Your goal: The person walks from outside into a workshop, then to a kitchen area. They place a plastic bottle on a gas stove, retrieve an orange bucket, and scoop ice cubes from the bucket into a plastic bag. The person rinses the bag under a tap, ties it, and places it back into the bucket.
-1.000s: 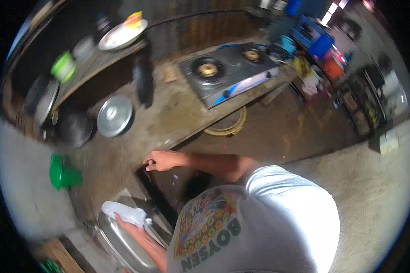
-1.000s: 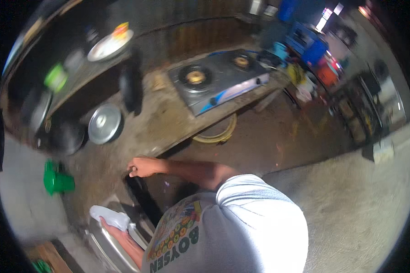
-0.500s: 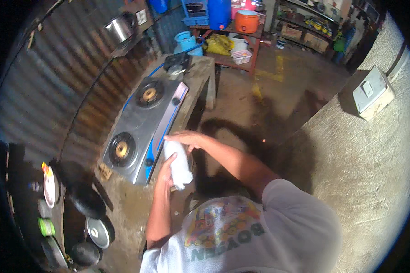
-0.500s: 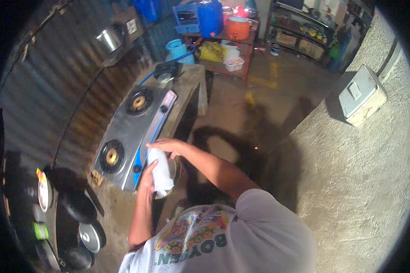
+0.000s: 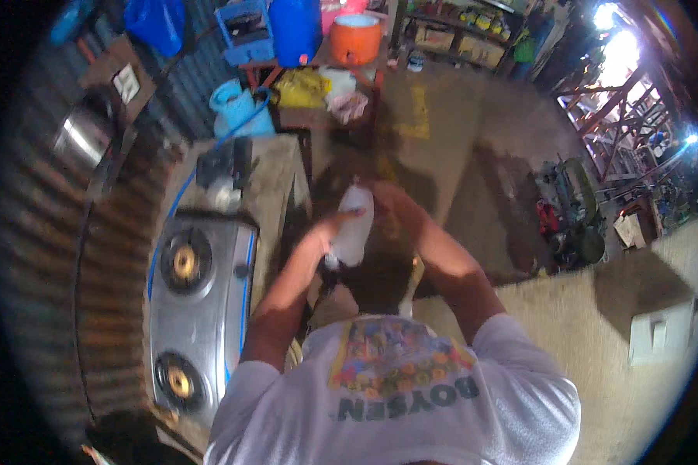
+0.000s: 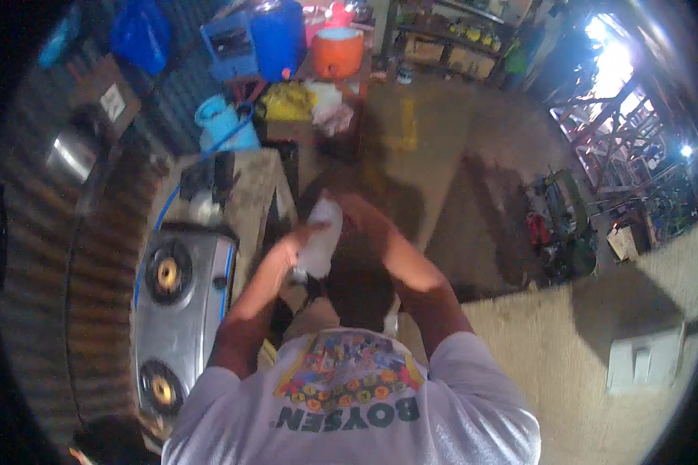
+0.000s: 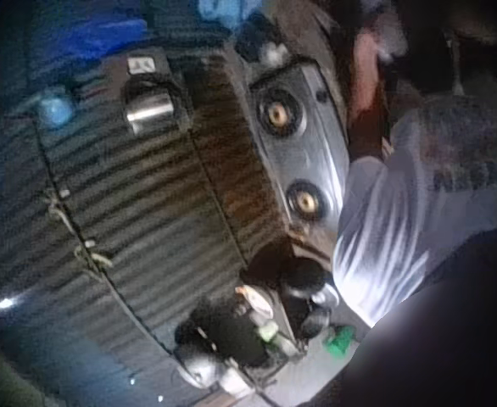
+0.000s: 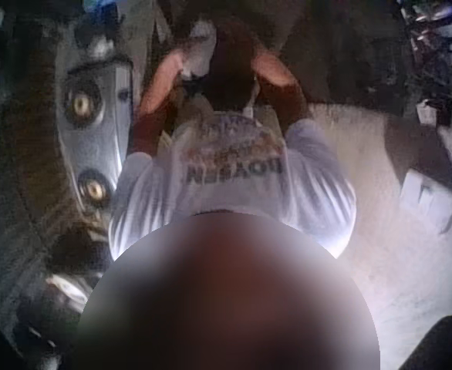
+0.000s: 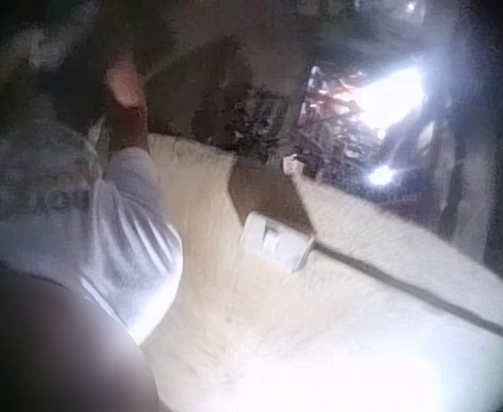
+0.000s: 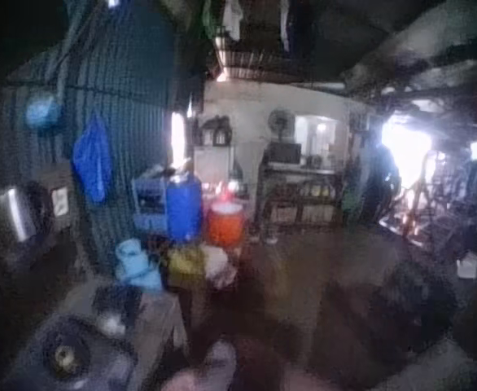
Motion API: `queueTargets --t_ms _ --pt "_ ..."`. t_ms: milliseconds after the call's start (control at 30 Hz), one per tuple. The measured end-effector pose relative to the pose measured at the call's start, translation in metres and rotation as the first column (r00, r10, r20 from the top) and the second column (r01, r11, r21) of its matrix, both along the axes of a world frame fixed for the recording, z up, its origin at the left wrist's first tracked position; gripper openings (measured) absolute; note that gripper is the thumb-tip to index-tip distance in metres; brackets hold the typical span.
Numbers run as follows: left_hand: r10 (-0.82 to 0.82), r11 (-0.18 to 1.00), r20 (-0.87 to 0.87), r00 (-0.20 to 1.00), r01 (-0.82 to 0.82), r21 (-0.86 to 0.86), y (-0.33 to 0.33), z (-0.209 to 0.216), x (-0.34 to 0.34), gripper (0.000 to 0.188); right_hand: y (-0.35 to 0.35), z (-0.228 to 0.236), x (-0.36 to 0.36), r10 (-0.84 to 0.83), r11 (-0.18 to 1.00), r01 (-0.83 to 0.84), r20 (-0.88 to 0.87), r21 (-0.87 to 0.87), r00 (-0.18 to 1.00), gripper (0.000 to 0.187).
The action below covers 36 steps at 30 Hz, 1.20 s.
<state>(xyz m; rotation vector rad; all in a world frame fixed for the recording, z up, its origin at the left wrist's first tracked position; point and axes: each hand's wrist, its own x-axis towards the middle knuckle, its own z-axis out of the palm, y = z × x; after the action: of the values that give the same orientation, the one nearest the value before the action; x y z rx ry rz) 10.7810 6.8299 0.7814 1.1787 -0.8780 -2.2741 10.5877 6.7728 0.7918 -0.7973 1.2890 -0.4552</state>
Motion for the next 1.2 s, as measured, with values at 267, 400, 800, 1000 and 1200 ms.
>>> queueTargets --t_ms 267,400,800,1000,1200 --pt "-0.095 0.945 0.219 0.971 0.157 -0.288 -0.191 0.041 -0.017 0.071 -0.174 0.035 -0.027 -0.120 0.992 0.119 0.013 0.047 0.993 0.047" --pt "0.001 0.838 0.295 0.955 0.160 -0.521 -0.285 0.031 -0.033 0.079 -0.261 0.033 -0.044 -0.140 0.982 0.141 0.018 -0.129 0.990 0.041" --pt "0.339 0.306 0.213 0.917 0.106 -0.946 -0.664 0.152 -0.101 0.090 -0.647 0.183 -0.109 0.013 0.199 -0.196 -0.197 -0.960 0.980 0.028" --pt "0.559 -0.026 0.212 0.801 0.272 -0.962 -0.797 0.240 -0.120 0.094 -0.772 0.278 -0.107 -0.247 -0.035 -0.274 -0.257 -0.961 0.934 0.015" --pt "0.533 -0.039 0.278 0.799 0.351 -0.936 -0.897 0.202 -0.119 0.080 -0.831 0.212 -0.107 -0.272 -0.149 -0.376 -0.328 -0.914 0.905 0.011"
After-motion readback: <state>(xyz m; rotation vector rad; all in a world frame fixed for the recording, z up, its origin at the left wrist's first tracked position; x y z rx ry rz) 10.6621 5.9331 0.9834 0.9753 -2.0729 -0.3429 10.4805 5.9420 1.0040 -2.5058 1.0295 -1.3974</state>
